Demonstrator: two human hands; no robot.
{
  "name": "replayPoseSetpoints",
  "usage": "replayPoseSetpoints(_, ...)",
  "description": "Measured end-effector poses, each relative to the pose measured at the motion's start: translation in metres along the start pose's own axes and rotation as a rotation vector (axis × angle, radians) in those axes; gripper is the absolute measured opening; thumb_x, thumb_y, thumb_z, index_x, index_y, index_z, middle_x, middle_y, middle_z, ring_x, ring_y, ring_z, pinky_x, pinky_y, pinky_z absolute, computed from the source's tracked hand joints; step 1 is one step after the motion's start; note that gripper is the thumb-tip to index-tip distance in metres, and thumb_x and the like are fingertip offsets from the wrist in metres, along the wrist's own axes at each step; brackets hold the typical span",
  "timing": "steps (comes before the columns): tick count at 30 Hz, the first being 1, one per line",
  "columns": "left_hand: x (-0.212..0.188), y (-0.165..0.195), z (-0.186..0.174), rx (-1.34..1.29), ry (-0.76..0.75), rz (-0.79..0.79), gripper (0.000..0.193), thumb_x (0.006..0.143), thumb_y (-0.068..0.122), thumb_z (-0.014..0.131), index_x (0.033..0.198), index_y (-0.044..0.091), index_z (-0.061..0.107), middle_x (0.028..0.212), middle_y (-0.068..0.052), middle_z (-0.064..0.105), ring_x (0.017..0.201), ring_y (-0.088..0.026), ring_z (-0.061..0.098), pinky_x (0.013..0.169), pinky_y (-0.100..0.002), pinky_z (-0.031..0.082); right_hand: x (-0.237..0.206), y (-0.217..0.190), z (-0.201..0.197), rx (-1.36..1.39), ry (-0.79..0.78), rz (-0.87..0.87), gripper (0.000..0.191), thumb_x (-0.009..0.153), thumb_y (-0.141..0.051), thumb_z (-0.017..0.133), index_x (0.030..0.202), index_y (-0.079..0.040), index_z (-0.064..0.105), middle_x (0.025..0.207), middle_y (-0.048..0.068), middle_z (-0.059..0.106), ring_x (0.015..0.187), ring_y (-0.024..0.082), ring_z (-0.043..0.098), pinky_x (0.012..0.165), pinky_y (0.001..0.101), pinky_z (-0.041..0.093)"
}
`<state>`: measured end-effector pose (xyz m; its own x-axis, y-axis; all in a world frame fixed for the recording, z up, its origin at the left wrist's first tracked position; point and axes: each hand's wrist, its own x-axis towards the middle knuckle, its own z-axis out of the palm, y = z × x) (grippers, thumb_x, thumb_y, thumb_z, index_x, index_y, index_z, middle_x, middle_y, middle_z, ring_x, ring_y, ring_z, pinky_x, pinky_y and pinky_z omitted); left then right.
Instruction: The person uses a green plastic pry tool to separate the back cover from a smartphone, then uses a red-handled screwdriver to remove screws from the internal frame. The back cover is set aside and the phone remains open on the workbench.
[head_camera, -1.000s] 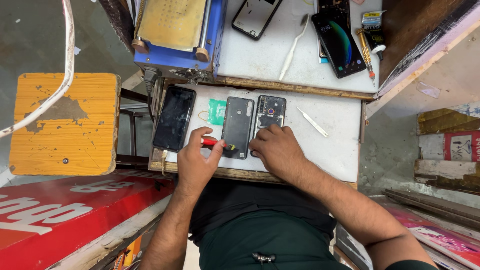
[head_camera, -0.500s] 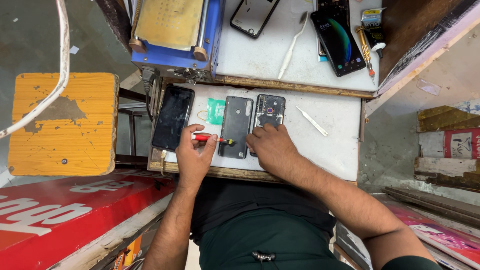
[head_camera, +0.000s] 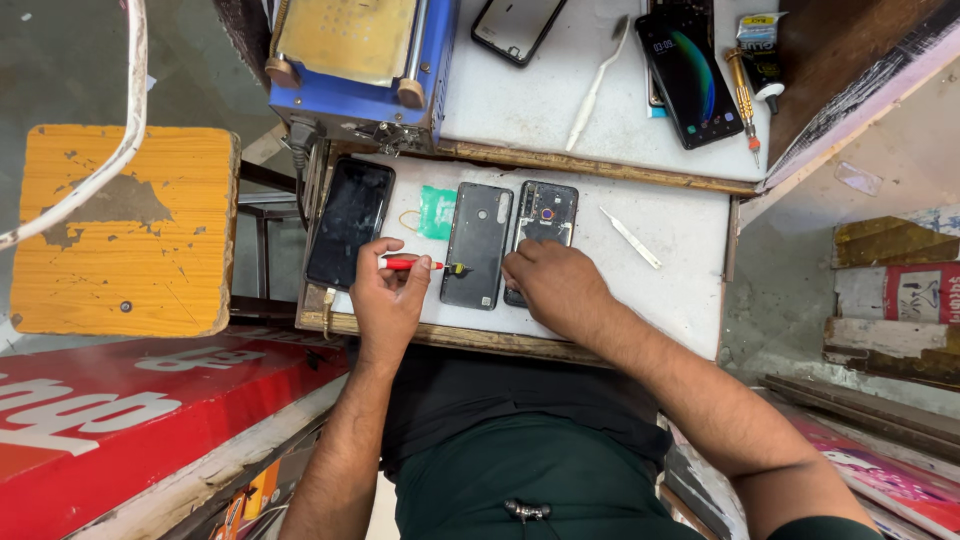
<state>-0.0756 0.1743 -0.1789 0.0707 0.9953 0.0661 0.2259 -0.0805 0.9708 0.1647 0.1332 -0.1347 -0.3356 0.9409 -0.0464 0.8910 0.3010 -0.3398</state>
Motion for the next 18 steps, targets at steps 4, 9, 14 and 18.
replayPoseSetpoints(4, -0.002, 0.005, 0.001, 0.004, -0.005, -0.018, 0.036, 0.095, 0.011, 0.076, 0.122, 0.001, 0.054, 0.089, -0.009, 0.074, 0.077, -0.009, 0.069, 0.067, -0.023, 0.055, -0.005, 0.004, -0.003, 0.133, 0.089, 0.072, 0.014, 0.100, -0.021, 0.064, 0.104, -0.009, 0.069, 0.093, 0.009, 0.065, 0.088, 0.030, 0.067, 0.074, 0.0426, 0.058)
replayPoseSetpoints(9, -0.007, 0.006, 0.003, -0.038, 0.009, 0.045, 0.036, 0.097, 0.011, 0.076, 0.124, 0.001, 0.054, 0.091, -0.010, 0.074, 0.081, -0.009, 0.069, 0.073, -0.024, 0.056, -0.010, 0.009, -0.012, 0.192, 0.031, 0.046, 0.018, 0.095, -0.025, 0.067, 0.107, -0.014, 0.074, 0.095, 0.007, 0.066, 0.089, 0.027, 0.068, 0.074, 0.0416, 0.057)
replayPoseSetpoints(14, -0.015, 0.012, 0.006, -0.009, 0.002, 0.005, 0.036, 0.096, 0.012, 0.076, 0.123, 0.001, 0.054, 0.089, -0.010, 0.075, 0.079, -0.010, 0.070, 0.072, -0.024, 0.057, -0.017, 0.007, -0.016, 0.171, 0.021, -0.012, 0.018, 0.089, -0.027, 0.072, 0.101, -0.016, 0.077, 0.094, 0.004, 0.067, 0.091, 0.027, 0.068, 0.073, 0.0416, 0.057)
replayPoseSetpoints(18, -0.016, 0.018, 0.007, 0.002, 0.004, 0.004, 0.036, 0.096, 0.013, 0.076, 0.122, 0.001, 0.055, 0.089, -0.011, 0.075, 0.080, -0.010, 0.071, 0.072, -0.024, 0.057, -0.017, 0.003, -0.014, 0.138, 0.037, -0.018, 0.015, 0.092, -0.026, 0.070, 0.100, -0.014, 0.075, 0.094, 0.003, 0.067, 0.092, 0.025, 0.068, 0.074, 0.0402, 0.057)
